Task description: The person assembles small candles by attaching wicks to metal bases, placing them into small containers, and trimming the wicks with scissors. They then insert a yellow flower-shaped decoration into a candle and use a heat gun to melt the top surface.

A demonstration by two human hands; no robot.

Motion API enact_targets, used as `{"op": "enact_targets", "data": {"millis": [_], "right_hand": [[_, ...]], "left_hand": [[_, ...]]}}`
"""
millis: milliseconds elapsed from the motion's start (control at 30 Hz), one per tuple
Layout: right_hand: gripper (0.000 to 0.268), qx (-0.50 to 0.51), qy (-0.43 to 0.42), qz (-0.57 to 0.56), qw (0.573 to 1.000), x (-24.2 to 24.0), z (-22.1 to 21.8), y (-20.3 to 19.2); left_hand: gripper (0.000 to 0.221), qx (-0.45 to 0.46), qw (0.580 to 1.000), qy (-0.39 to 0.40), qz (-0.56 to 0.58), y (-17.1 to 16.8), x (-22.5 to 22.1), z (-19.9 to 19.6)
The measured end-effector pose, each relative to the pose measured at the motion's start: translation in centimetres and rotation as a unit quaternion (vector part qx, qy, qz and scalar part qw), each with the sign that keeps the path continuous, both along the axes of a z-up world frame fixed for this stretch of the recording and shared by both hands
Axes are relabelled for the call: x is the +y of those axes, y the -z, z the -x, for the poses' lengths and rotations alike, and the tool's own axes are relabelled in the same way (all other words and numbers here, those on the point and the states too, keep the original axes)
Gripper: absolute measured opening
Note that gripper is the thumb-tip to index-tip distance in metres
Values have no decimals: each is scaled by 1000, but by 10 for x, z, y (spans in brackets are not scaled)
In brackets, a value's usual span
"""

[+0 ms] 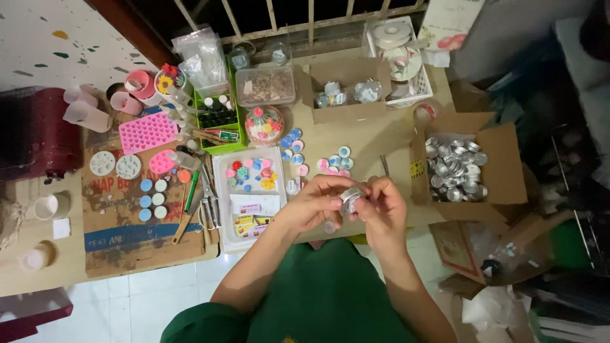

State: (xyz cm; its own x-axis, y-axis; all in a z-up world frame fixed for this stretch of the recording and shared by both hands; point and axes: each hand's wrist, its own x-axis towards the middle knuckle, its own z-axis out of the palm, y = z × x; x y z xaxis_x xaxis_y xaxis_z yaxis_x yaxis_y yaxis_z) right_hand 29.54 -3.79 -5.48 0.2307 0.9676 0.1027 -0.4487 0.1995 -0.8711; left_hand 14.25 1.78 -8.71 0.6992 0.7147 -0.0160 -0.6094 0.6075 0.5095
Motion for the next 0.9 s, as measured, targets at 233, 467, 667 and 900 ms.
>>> {"op": "enact_targets", "data": {"millis": [233,467,667,900], "right_hand": [[39,-3,21,-19,1000,-1,7,13],[36,-16,40,-25,999,3,14,2],[32,-62,87,-22,994,7,22,7],[32,-37,74,4,997,5,23,2]], "left_hand": [[48,-1,1000,-9,5,-5,-1,0],[48,25,999,-28,19,-10,-3,-4],[43,55,997,-38,24,-3,1,1],[42,43,998,-40,22,1,2,-2]]}}
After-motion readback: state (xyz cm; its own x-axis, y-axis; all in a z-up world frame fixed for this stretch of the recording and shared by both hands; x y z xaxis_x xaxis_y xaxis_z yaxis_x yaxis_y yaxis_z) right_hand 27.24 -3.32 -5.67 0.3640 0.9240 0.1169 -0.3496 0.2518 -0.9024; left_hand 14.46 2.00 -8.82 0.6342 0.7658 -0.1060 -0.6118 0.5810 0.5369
